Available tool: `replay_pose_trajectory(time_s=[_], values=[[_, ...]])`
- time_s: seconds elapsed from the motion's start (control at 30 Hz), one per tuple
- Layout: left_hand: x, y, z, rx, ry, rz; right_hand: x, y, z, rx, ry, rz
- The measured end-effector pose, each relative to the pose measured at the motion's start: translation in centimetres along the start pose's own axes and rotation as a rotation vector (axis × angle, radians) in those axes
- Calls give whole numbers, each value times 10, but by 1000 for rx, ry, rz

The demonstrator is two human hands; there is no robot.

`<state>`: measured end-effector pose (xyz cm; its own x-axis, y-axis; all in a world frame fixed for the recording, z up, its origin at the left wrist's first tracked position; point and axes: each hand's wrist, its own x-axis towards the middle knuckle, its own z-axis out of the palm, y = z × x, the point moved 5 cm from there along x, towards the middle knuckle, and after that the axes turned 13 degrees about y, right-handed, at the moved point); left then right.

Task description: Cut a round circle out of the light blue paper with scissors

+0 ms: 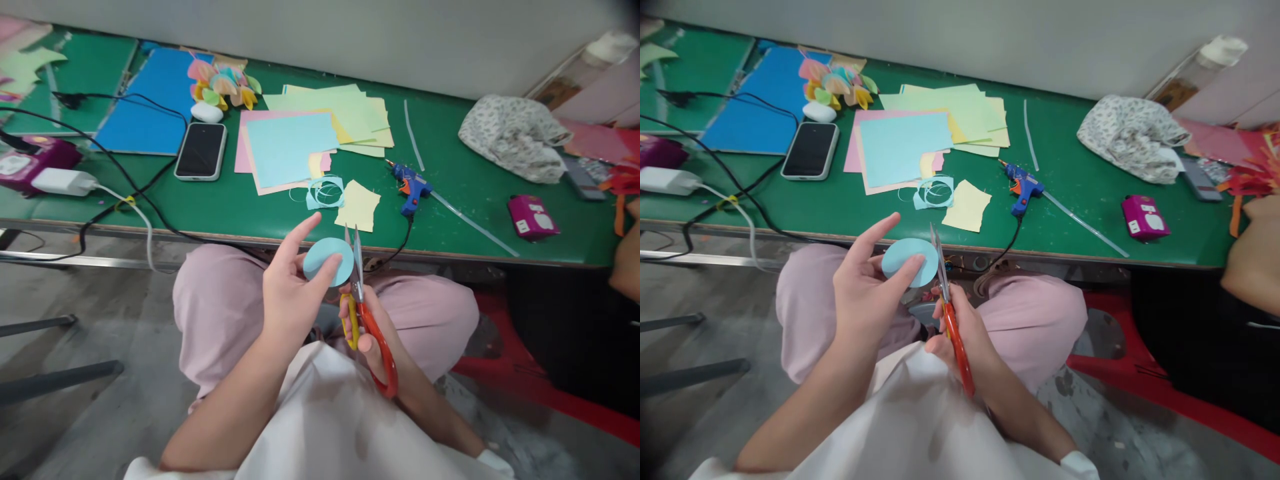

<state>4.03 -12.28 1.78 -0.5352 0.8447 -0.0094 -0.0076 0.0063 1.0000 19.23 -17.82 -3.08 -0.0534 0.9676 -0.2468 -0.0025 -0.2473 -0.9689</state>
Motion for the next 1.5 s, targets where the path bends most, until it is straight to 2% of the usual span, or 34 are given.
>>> replay_pose_trajectory(time_s=[0.37, 1.5], values=[[2, -1, 0, 21, 21, 52, 1, 0, -1, -2, -10, -4], [1, 3, 1, 63, 13, 18, 1, -2, 0, 0, -36, -16]])
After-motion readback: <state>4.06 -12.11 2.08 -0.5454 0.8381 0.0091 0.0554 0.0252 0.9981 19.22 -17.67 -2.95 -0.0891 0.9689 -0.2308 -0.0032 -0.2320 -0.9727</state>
